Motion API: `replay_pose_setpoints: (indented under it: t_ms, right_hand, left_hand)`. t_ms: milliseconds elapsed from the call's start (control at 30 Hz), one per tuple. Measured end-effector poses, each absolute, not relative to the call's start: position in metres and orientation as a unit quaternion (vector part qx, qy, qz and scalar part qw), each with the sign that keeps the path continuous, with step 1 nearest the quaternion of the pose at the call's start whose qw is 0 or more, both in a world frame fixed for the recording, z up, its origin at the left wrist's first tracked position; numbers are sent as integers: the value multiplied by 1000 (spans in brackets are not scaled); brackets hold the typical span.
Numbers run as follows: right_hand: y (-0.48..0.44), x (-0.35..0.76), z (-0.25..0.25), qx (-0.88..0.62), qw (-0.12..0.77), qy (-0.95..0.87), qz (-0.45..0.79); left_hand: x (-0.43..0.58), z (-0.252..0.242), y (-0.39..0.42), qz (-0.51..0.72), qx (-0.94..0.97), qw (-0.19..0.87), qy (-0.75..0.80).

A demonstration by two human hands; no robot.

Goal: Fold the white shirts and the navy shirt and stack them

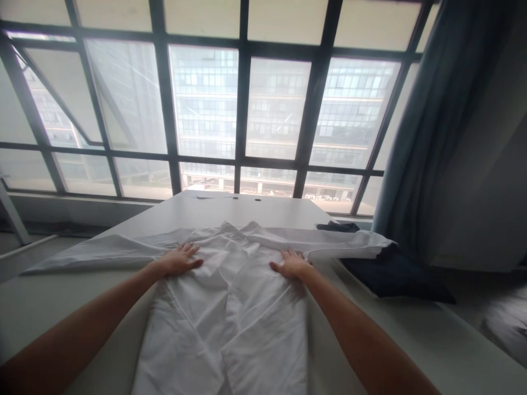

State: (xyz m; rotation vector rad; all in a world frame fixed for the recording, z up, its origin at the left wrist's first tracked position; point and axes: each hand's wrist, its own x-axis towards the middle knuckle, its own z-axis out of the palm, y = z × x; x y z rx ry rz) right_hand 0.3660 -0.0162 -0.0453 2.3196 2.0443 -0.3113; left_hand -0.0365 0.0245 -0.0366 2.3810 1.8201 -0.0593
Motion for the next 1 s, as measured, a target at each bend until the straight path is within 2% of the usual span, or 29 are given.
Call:
replay_pose_setpoints:
  t_ms: [100,400,533,667,800,1000]
  right_hand:
    - [4,364,-45,764,29,635,-111]
    - [59,381,-55,768,-14,637,-67]
    - [54,370,-49,762,-28,645,38]
    - [24,347,-34,716,-45,681,148]
    - [-25,325,-23,620,-83,774,94]
    - [-89,303,-22,485,-180,847,-118]
  left_hand:
    - [-31,-40,44,-1,790,66,610]
    - [-13,-48,108,18,787,48,614]
    - [-13,-52,118,72,796,43,600]
    - [-12,-46,95,198,834,15,515]
    - [2,-33,36,259,888,27,380]
    - [31,-19,-61,129,949,125,260]
